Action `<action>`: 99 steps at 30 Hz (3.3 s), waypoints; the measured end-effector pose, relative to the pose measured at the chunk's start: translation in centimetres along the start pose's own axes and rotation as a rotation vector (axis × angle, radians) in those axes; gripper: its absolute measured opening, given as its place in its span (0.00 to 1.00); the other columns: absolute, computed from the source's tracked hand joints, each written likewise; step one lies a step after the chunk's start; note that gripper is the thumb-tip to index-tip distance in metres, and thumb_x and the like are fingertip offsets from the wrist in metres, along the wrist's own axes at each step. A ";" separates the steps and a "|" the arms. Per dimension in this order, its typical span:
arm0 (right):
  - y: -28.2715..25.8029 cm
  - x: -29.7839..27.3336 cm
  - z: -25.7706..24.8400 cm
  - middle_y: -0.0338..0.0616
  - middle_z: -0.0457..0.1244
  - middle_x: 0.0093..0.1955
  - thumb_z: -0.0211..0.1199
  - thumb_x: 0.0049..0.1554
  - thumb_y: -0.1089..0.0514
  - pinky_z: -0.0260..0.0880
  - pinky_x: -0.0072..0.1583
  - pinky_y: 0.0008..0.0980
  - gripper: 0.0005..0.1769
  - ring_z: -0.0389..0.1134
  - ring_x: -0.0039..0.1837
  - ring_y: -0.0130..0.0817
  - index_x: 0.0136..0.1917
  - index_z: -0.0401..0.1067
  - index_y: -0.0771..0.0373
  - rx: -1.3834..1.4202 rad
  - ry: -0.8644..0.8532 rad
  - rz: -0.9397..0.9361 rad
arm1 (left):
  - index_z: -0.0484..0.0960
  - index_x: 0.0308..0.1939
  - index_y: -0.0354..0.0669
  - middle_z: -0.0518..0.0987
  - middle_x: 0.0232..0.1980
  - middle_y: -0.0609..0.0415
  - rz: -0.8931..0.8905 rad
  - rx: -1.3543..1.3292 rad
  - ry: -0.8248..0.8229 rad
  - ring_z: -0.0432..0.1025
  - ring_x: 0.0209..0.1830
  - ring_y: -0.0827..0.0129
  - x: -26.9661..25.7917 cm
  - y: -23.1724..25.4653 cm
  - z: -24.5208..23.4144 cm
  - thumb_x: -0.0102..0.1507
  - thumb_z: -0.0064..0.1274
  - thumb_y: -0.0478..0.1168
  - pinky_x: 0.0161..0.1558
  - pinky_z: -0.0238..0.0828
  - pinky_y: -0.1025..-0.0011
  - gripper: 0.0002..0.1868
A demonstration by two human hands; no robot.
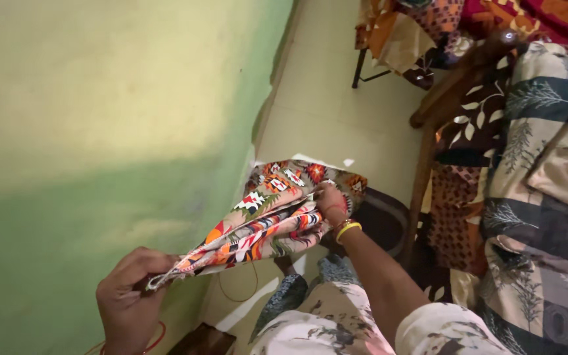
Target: The person folds a patterned blanket and a pillowcase by hand, then places several folded items onto a bed.
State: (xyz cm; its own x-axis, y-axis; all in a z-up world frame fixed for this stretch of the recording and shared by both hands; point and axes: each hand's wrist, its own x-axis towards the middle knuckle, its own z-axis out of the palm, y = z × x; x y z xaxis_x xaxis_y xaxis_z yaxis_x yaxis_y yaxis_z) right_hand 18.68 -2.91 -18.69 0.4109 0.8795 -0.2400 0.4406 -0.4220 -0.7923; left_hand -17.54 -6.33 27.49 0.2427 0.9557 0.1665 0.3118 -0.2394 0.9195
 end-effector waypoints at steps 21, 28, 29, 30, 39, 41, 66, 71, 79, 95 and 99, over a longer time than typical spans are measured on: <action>-6.4 11.7 -25.3 0.54 0.71 0.47 0.65 0.58 0.55 0.74 0.50 0.44 0.10 0.73 0.47 0.50 0.50 0.82 0.60 -0.599 0.002 0.061 | 0.85 0.42 0.35 0.81 0.33 0.54 -0.126 0.331 0.196 0.71 0.33 0.75 7.1 -5.6 -5.5 0.60 0.59 0.25 0.37 0.68 0.75 0.07; -10.3 14.8 -32.5 0.49 0.72 0.44 0.56 0.60 0.61 0.75 0.42 0.37 0.13 0.74 0.43 0.40 0.49 0.81 0.66 0.590 0.094 0.269 | 0.83 0.40 0.37 0.81 0.33 0.50 0.115 0.360 0.166 0.74 0.32 0.71 16.2 -7.1 -5.9 0.62 0.63 0.33 0.39 0.71 0.71 0.05; -11.4 15.3 -33.7 0.50 0.71 0.43 0.60 0.60 0.62 0.79 0.43 0.35 0.10 0.74 0.43 0.40 0.48 0.81 0.68 0.797 0.127 0.267 | 0.84 0.39 0.38 0.81 0.32 0.50 0.130 0.419 0.159 0.74 0.31 0.68 17.8 -7.0 -6.0 0.61 0.64 0.35 0.37 0.71 0.70 0.06; -12.4 15.7 -35.0 0.50 0.71 0.43 0.60 0.60 0.62 0.79 0.43 0.35 0.10 0.74 0.43 0.40 0.48 0.81 0.68 0.796 0.136 0.248 | 0.85 0.39 0.38 0.81 0.32 0.49 0.144 0.476 0.152 0.75 0.29 0.66 19.1 -7.1 -5.9 0.61 0.66 0.37 0.36 0.71 0.68 0.07; -22.5 17.8 -47.1 0.54 0.70 0.45 0.48 0.61 0.67 0.80 0.44 0.34 0.19 0.73 0.41 0.39 0.55 0.80 0.69 0.743 0.343 -0.126 | 0.85 0.38 0.39 0.82 0.32 0.47 0.203 0.415 0.192 0.77 0.30 0.61 30.7 -5.3 -6.5 0.63 0.66 0.42 0.37 0.74 0.66 0.10; -25.2 17.7 -49.4 0.51 0.72 0.48 0.44 0.59 0.69 0.81 0.47 0.31 0.22 0.75 0.45 0.39 0.56 0.79 0.70 0.703 0.376 -0.260 | 0.86 0.38 0.39 0.83 0.33 0.47 0.261 0.417 0.217 0.78 0.32 0.61 33.0 -4.1 -6.7 0.62 0.66 0.43 0.38 0.74 0.65 0.10; -46.9 4.2 -67.7 0.51 0.71 0.47 0.62 0.55 0.64 0.75 0.55 0.36 0.17 0.75 0.49 0.41 0.56 0.83 0.54 -0.293 1.177 -0.729 | 0.87 0.39 0.39 0.83 0.37 0.43 0.618 0.321 0.352 0.79 0.36 0.56 46.5 14.3 -8.4 0.62 0.61 0.34 0.41 0.75 0.63 0.03; -46.2 1.8 -68.2 0.49 0.72 0.49 0.59 0.56 0.66 0.73 0.57 0.37 0.20 0.75 0.51 0.42 0.57 0.82 0.51 -0.354 1.113 -0.808 | 0.85 0.41 0.38 0.83 0.35 0.45 0.673 0.285 0.246 0.77 0.33 0.61 47.4 14.7 -9.4 0.64 0.59 0.34 0.41 0.74 0.66 0.03; -43.9 3.0 -67.0 0.51 0.71 0.47 0.58 0.56 0.66 0.74 0.55 0.39 0.20 0.74 0.50 0.45 0.57 0.81 0.50 -0.346 1.157 -0.747 | 0.85 0.40 0.37 0.83 0.33 0.46 0.685 0.273 0.188 0.76 0.32 0.66 47.6 14.3 -8.3 0.62 0.62 0.35 0.39 0.73 0.68 0.05; -40.3 5.2 -65.7 0.50 0.72 0.50 0.61 0.57 0.64 0.74 0.58 0.40 0.16 0.74 0.53 0.46 0.55 0.82 0.50 -0.379 0.999 -0.543 | 0.84 0.45 0.36 0.83 0.41 0.56 0.431 -0.214 0.021 0.74 0.38 0.75 46.0 10.3 -7.7 0.65 0.61 0.37 0.42 0.72 0.72 0.08; -36.2 6.4 -66.2 0.53 0.71 0.49 0.70 0.49 0.62 0.70 0.60 0.43 0.15 0.70 0.57 0.50 0.52 0.83 0.55 -0.525 1.026 -0.714 | 0.83 0.49 0.39 0.83 0.49 0.58 0.238 -0.356 -0.151 0.74 0.47 0.74 44.4 8.9 -8.8 0.66 0.55 0.37 0.49 0.74 0.72 0.09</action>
State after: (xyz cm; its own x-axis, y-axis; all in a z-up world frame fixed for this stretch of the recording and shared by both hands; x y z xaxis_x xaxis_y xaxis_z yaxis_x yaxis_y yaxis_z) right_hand 58.21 3.43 45.60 0.2700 0.4791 0.8352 0.9614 -0.1827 -0.2059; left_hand -12.04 35.48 46.16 0.4086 0.8394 0.3584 -0.0976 -0.3502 0.9316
